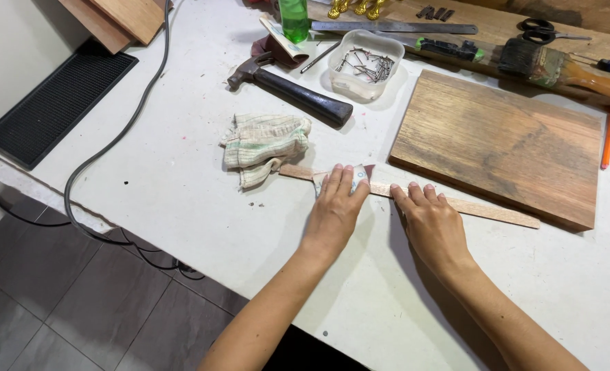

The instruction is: Manual sanding of a thin strip of wood on a workshop table.

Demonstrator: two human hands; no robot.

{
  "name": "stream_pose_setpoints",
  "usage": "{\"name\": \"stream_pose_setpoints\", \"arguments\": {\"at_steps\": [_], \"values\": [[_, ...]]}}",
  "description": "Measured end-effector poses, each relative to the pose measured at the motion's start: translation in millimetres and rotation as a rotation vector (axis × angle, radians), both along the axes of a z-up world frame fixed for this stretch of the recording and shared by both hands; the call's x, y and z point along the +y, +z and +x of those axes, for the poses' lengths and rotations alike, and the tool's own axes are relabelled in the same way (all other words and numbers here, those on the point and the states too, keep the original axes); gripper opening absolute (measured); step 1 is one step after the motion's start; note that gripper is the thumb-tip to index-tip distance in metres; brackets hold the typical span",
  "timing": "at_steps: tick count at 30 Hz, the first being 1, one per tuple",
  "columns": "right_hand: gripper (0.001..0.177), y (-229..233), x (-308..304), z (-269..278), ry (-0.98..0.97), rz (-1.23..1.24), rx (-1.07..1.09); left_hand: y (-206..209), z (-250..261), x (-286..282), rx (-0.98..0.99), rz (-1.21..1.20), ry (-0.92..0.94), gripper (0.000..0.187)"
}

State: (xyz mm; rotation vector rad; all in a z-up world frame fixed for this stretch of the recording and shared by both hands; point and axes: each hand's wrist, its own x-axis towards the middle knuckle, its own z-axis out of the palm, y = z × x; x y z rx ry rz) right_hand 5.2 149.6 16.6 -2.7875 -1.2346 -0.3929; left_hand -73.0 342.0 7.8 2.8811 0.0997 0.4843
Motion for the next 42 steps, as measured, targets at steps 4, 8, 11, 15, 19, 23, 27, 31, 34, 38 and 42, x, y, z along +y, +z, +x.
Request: {"name": "stream_pose_setpoints", "arguments": {"at_steps": [4,8,11,15,19,23,27,31,34,38,42], "values": [[0.049,-5.1,-3.8,2.3,0.020,0.048,-0.005,5.7,-6.6,19.7,-0.020,-0.072,-0.095,0.036],[0.056,-9.7,-5.8,4.6,0.025,0.028,-0.038,12.4,-19.0,57.5,0.025,-0.052,0.020,0.029],[0.055,-8.4,-3.7,3.3,0.030,0.032,-0.040,7.6,-18.6,57.1,0.044,-0.058,0.065,0.027],[0.054,-5.3,-1.4,1.7,0.018,0.016,-0.009,2.5,-2.6,11.3,-0.070,-0.066,-0.062,0.039],[0.051,0.6,-1.6,-0.3,0.019,0.031,0.025,16.9,1.0,-1.9,0.103,-0.023,-0.123,0.023],[0.056,-17.6,-7.0,6.0,0.016,0.012,-0.008,14.5,-12.7,35.0,0.047,-0.117,-0.088,0.020],[0.057,-17.9,-6.5,5.1,0.023,0.001,-0.057,12.1,-19.4,57.0,0.093,-0.068,0.064,0.017],[0.056,-9.3,-2.3,1.3,0.004,0.003,-0.029,11.2,-3.3,19.1,0.065,-0.010,0.015,0.032],[0.054,0.7,-2.0,-2.1,-0.004,0.032,0.018,14.1,2.9,-3.9,0.066,-0.020,-0.121,0.023],[0.053,-2.5,-3.8,1.7,-0.004,0.058,0.014,15.2,-5.6,19.7,0.008,-0.056,-0.146,0.029],[0.052,-13.2,-6.8,3.6,0.013,0.052,-0.027,18.3,-20.5,55.8,0.041,-0.054,0.007,0.024]]}}
